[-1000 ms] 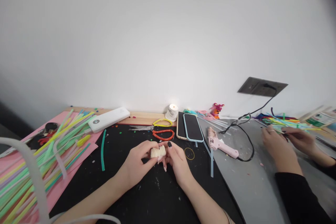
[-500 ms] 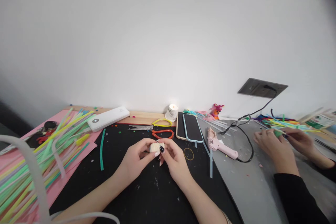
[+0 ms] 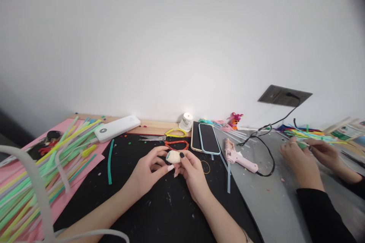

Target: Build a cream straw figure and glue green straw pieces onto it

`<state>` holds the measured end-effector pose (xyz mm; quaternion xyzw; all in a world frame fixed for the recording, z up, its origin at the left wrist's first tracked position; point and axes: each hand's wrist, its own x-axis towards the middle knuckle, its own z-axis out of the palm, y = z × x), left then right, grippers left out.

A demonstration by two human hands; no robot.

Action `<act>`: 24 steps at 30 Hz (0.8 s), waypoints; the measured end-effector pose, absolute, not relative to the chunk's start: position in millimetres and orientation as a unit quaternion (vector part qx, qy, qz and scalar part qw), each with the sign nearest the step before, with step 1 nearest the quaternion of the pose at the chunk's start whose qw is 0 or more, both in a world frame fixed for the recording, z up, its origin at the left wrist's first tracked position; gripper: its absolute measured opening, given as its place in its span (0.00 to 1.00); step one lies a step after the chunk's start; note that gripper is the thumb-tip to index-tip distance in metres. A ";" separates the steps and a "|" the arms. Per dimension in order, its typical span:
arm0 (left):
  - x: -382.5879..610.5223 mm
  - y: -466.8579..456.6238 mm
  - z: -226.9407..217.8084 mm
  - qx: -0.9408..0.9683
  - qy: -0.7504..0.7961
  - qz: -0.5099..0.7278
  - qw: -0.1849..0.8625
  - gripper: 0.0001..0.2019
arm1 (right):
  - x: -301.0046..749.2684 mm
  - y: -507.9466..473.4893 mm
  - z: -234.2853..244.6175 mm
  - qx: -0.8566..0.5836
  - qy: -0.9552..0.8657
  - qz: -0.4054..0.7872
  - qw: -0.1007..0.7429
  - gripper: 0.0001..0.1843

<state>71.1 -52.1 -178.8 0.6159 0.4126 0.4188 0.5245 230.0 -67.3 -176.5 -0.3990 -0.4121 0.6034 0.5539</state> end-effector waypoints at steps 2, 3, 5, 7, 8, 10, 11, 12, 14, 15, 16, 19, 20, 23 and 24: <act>70.3 -52.6 -178.1 0.626 0.416 0.413 0.514 0.23 | 230.3 -67.5 -176.5 -0.389 -0.384 0.627 0.555 0.15; 70.0 -53.0 -177.4 0.632 0.413 0.412 0.510 0.23 | 230.2 -68.0 -176.4 -0.388 -0.379 0.635 0.550 0.15; 69.5 -53.6 -176.3 0.645 0.406 0.408 0.503 0.22 | 229.7 -69.2 -176.6 -0.393 -0.380 0.647 0.532 0.16; 69.3 -53.8 -176.5 0.654 0.401 0.404 0.498 0.18 | 229.2 -70.2 -177.6 -0.401 -0.390 0.653 0.511 0.18; 69.3 -53.6 -177.1 0.654 0.399 0.404 0.500 0.16 | 229.1 -70.5 -178.5 -0.404 -0.395 0.654 0.504 0.18; 69.5 -52.3 -178.7 0.638 0.396 0.410 0.517 0.14 | 229.0 -70.2 -180.8 -0.405 -0.397 0.654 0.501 0.19; 69.6 -51.1 -179.5 0.625 0.394 0.418 0.529 0.14 | 229.1 -69.8 -181.9 -0.405 -0.395 0.654 0.502 0.20; 69.7 -49.7 -179.9 0.610 0.391 0.427 0.542 0.14 | 229.2 -69.1 -183.0 -0.405 -0.393 0.654 0.504 0.20; 69.6 -46.6 -180.0 0.580 0.385 0.446 0.562 0.13 | 229.9 -67.5 -184.6 -0.411 -0.391 0.648 0.508 0.21; 69.4 -45.2 -179.6 0.568 0.382 0.454 0.571 0.12 | 230.4 -66.8 -185.0 -0.415 -0.391 0.642 0.512 0.21; 69.0 -44.0 -178.9 0.556 0.380 0.460 0.579 0.11 | 231.0 -66.3 -185.1 -0.420 -0.392 0.635 0.516 0.21; 66.9 -43.0 -176.0 0.507 0.375 0.472 0.616 0.11 | 233.2 -65.3 -184.3 -0.431 -0.394 0.612 0.534 0.20; 65.9 -43.3 -174.7 0.484 0.369 0.476 0.635 0.11 | 233.9 -65.0 -183.9 -0.434 -0.395 0.605 0.539 0.20; 63.0 -43.6 -170.6 0.407 0.339 0.482 0.698 0.11 | 235.4 -63.9 -183.6 -0.439 -0.394 0.594 0.547 0.20; 62.1 -43.2 -169.5 0.386 0.330 0.478 0.716 0.12 | 235.6 -63.5 -183.9 -0.440 -0.393 0.593 0.548 0.20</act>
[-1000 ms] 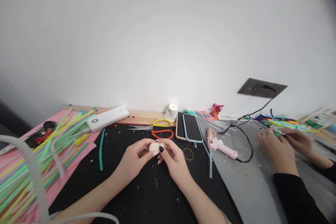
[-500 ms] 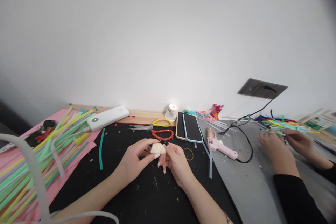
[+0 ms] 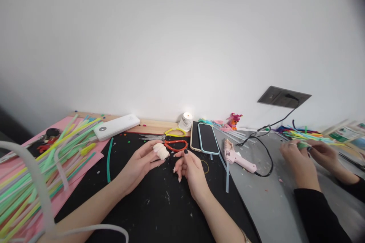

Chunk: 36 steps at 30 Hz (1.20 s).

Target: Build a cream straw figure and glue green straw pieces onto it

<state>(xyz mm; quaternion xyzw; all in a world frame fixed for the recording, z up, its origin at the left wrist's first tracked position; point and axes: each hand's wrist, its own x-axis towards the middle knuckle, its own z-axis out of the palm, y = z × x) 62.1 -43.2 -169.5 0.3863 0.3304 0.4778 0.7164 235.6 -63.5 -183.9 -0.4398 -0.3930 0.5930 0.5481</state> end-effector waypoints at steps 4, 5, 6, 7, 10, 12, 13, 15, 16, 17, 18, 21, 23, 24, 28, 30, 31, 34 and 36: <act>59.8 -39.8 -168.5 0.349 0.320 0.470 0.745 0.13 | 235.0 -62.6 -185.9 -0.442 -0.392 0.589 0.551 0.21; 59.5 -39.0 -169.1 0.349 0.322 0.473 0.743 0.13 | 234.8 -62.6 -186.3 -0.441 -0.392 0.589 0.553 0.21; 59.4 -38.2 -169.9 0.350 0.324 0.476 0.738 0.13 | 234.5 -62.6 -186.6 -0.441 -0.391 0.589 0.553 0.21; 59.3 -37.6 -170.7 0.352 0.327 0.478 0.735 0.12 | 234.4 -62.7 -186.8 -0.442 -0.390 0.588 0.554 0.21; 59.3 -36.7 -173.2 0.355 0.327 0.481 0.732 0.12 | 234.4 -62.7 -186.8 -0.444 -0.390 0.588 0.553 0.21; 59.4 -36.9 -174.3 0.354 0.324 0.480 0.735 0.12 | 234.7 -62.6 -186.7 -0.443 -0.391 0.589 0.551 0.21; 59.5 -37.1 -174.6 0.353 0.323 0.480 0.735 0.12 | 234.9 -62.5 -186.7 -0.442 -0.391 0.590 0.550 0.21; 59.8 -37.9 -174.7 0.351 0.325 0.480 0.735 0.13 | 235.1 -62.3 -186.6 -0.442 -0.392 0.592 0.548 0.21; 60.1 -38.2 -174.5 0.351 0.328 0.479 0.735 0.13 | 235.1 -62.2 -186.6 -0.442 -0.393 0.591 0.548 0.20; 60.4 -38.5 -174.2 0.351 0.332 0.478 0.734 0.14 | 235.1 -62.2 -186.6 -0.443 -0.395 0.590 0.548 0.20; 60.7 -38.6 -174.0 0.352 0.337 0.476 0.732 0.14 | 235.0 -62.3 -186.6 -0.443 -0.396 0.589 0.547 0.20; 61.5 -38.4 -173.6 0.357 0.350 0.472 0.726 0.15 | 234.4 -62.7 -186.8 -0.444 -0.397 0.591 0.544 0.20; 61.8 -38.1 -173.9 0.363 0.356 0.470 0.722 0.15 | 234.2 -63.0 -187.0 -0.442 -0.396 0.592 0.544 0.19; 61.9 -37.9 -174.2 0.366 0.356 0.470 0.720 0.16 | 234.2 -63.2 -187.2 -0.442 -0.397 0.592 0.545 0.19; 61.8 -37.9 -175.6 0.373 0.346 0.470 0.721 0.16 | 235.1 -63.0 -187.1 -0.443 -0.402 0.591 0.542 0.19; 61.5 -38.5 -175.6 0.374 0.337 0.467 0.727 0.17 | 235.6 -62.8 -186.7 -0.446 -0.406 0.590 0.538 0.19; 61.4 -38.9 -175.4 0.374 0.334 0.466 0.729 0.17 | 235.6 -62.9 -186.4 -0.449 -0.409 0.588 0.535 0.19; 61.6 -40.9 -173.4 0.376 0.335 0.460 0.732 0.16 | 234.0 -64.3 -185.1 -0.466 -0.441 0.566 0.518 0.15; 62.7 -42.9 -171.2 0.377 0.343 0.454 0.730 0.14 | 231.8 -66.5 -183.5 -0.479 -0.491 0.527 0.501 0.11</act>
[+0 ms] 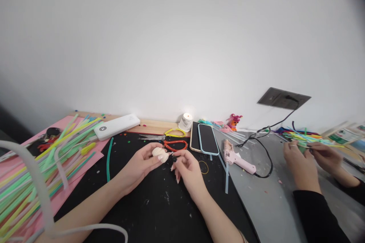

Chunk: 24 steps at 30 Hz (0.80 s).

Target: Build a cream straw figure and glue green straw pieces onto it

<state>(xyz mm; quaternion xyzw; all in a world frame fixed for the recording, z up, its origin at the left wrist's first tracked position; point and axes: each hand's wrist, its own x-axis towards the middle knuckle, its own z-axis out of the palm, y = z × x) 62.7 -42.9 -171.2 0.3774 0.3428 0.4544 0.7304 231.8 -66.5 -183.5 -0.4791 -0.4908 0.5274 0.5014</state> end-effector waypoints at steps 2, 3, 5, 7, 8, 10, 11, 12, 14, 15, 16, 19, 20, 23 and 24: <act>64.6 -44.9 -169.2 0.384 0.355 0.443 0.728 0.13 | 229.7 -69.2 -181.5 -0.488 -0.547 0.477 0.485 0.17; 65.6 -45.8 -168.5 0.393 0.361 0.436 0.725 0.13 | 229.0 -70.4 -180.4 -0.490 -0.571 0.453 0.478 0.20; 67.5 -46.8 -168.3 0.424 0.376 0.418 0.710 0.13 | 228.6 -72.0 -178.9 -0.493 -0.600 0.424 0.466 0.18; 68.3 -46.3 -169.4 0.466 0.388 0.403 0.685 0.13 | 229.7 -72.0 -178.3 -0.491 -0.608 0.420 0.462 0.13; 68.4 -45.6 -170.0 0.485 0.393 0.399 0.672 0.13 | 230.6 -71.5 -178.4 -0.488 -0.607 0.425 0.462 0.13; 67.8 -43.9 -170.8 0.512 0.397 0.395 0.651 0.12 | 232.6 -70.1 -179.3 -0.482 -0.599 0.438 0.467 0.14; 67.4 -43.2 -170.8 0.522 0.397 0.394 0.644 0.11 | 233.4 -69.5 -180.0 -0.480 -0.593 0.443 0.471 0.16; 67.0 -42.7 -170.8 0.528 0.398 0.392 0.639 0.10 | 234.2 -68.9 -180.9 -0.479 -0.587 0.448 0.475 0.17; 66.6 -42.1 -171.2 0.536 0.394 0.386 0.639 0.10 | 235.3 -68.2 -182.7 -0.478 -0.578 0.454 0.481 0.18; 66.8 -42.0 -171.8 0.538 0.389 0.383 0.643 0.10 | 235.6 -68.1 -183.4 -0.476 -0.577 0.456 0.482 0.18; 67.2 -41.9 -172.8 0.537 0.382 0.381 0.648 0.10 | 235.8 -68.0 -184.0 -0.475 -0.578 0.457 0.481 0.18; 69.0 -41.8 -176.6 0.526 0.365 0.386 0.664 0.13 | 235.3 -67.9 -183.8 -0.473 -0.580 0.457 0.481 0.17; 69.6 -41.7 -177.6 0.520 0.365 0.389 0.667 0.14 | 234.9 -67.7 -183.2 -0.473 -0.576 0.461 0.482 0.17; 70.4 -41.3 -178.8 0.508 0.373 0.402 0.664 0.19 | 234.1 -66.9 -181.1 -0.477 -0.552 0.475 0.492 0.16; 70.3 -41.2 -178.5 0.507 0.376 0.407 0.660 0.20 | 234.3 -66.5 -180.6 -0.484 -0.543 0.473 0.497 0.14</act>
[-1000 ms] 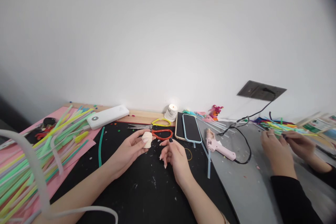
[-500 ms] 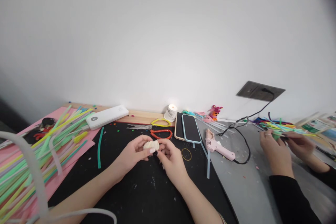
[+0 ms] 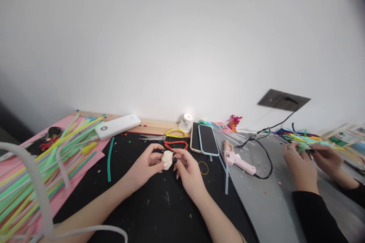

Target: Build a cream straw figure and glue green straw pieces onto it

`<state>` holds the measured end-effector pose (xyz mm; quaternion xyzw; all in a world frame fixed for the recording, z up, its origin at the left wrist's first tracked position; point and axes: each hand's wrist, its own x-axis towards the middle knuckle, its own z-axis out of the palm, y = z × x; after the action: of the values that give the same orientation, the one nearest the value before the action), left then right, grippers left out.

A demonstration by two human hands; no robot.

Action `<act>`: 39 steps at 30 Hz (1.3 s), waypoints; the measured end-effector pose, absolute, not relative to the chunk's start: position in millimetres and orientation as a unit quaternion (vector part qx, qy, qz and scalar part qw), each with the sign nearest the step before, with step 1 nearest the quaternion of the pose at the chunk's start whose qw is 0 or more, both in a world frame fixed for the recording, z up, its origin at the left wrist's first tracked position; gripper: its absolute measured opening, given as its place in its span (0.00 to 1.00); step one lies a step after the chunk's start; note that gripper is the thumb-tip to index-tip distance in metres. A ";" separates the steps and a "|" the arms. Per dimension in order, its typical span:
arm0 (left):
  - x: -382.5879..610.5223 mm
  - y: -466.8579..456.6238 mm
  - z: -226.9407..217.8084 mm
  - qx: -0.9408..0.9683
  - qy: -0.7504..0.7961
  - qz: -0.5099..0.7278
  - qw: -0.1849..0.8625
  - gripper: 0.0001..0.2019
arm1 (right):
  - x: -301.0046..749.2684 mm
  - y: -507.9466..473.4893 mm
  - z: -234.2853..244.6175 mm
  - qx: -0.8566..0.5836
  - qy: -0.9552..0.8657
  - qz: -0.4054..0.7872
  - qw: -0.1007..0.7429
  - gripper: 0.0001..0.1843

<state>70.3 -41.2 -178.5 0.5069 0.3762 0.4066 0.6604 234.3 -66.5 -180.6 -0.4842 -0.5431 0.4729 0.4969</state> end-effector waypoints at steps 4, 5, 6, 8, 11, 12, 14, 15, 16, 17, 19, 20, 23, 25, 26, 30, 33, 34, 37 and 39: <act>68.8 -41.6 -175.1 0.506 0.396 0.411 0.647 0.23 | 237.9 -64.5 -181.1 -0.531 -0.529 0.436 0.499 0.11; 68.2 -41.9 -174.1 0.505 0.401 0.410 0.645 0.24 | 238.9 -64.1 -181.6 -0.536 -0.531 0.430 0.495 0.14; 67.6 -42.3 -173.0 0.503 0.405 0.410 0.644 0.24 | 239.8 -64.0 -182.3 -0.538 -0.536 0.428 0.490 0.16; 66.2 -43.0 -171.6 0.498 0.408 0.411 0.646 0.23 | 240.8 -64.1 -183.8 -0.534 -0.549 0.430 0.479 0.19; 64.5 -43.1 -171.8 0.484 0.408 0.412 0.656 0.20 | 240.9 -64.7 -186.0 -0.524 -0.566 0.430 0.469 0.21; 64.3 -42.9 -172.4 0.478 0.407 0.413 0.660 0.19 | 240.9 -64.7 -186.7 -0.522 -0.568 0.430 0.469 0.21; 64.2 -42.4 -174.0 0.468 0.404 0.417 0.666 0.19 | 240.8 -64.4 -187.8 -0.520 -0.566 0.431 0.473 0.21; 64.3 -42.3 -174.5 0.466 0.402 0.419 0.667 0.19 | 240.8 -64.1 -188.1 -0.519 -0.564 0.433 0.474 0.21; 64.4 -42.2 -174.8 0.467 0.400 0.419 0.668 0.18 | 240.8 -63.8 -188.4 -0.519 -0.561 0.435 0.476 0.21; 64.4 -42.2 -174.8 0.470 0.398 0.418 0.668 0.18 | 240.8 -63.6 -188.6 -0.519 -0.559 0.437 0.477 0.21; 64.3 -42.4 -173.9 0.477 0.393 0.414 0.668 0.18 | 240.8 -63.6 -188.6 -0.520 -0.559 0.436 0.477 0.21; 64.1 -42.6 -173.2 0.479 0.392 0.413 0.668 0.18 | 240.9 -63.7 -188.6 -0.521 -0.559 0.434 0.477 0.21; 63.5 -42.8 -171.7 0.479 0.398 0.418 0.661 0.17 | 241.2 -64.6 -188.5 -0.521 -0.562 0.431 0.476 0.22; 63.2 -42.7 -171.8 0.479 0.404 0.423 0.655 0.17 | 241.4 -64.8 -188.7 -0.522 -0.561 0.432 0.475 0.22; 63.1 -42.6 -172.1 0.480 0.404 0.426 0.651 0.17 | 241.5 -64.7 -188.9 -0.522 -0.560 0.433 0.475 0.22; 63.2 -42.5 -172.6 0.483 0.399 0.440 0.643 0.16 | 241.5 -63.9 -188.7 -0.524 -0.559 0.433 0.474 0.22; 64.7 -43.6 -169.8 0.467 0.415 0.440 0.645 0.16 | 241.2 -64.0 -187.9 -0.527 -0.560 0.431 0.473 0.22; 65.6 -44.2 -168.4 0.455 0.422 0.442 0.648 0.17 | 241.2 -64.1 -187.7 -0.527 -0.559 0.431 0.473 0.21; 68.8 -45.7 -164.6 0.411 0.433 0.463 0.655 0.18 | 241.2 -64.4 -187.8 -0.527 -0.562 0.426 0.474 0.21; 70.2 -45.8 -164.1 0.394 0.433 0.477 0.655 0.19 | 241.3 -64.3 -188.1 -0.528 -0.565 0.425 0.472 0.21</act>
<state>70.2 -45.8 -164.1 0.3940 0.4328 0.4773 0.6555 241.3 -64.3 -188.1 -0.5278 -0.5647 0.4245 0.4716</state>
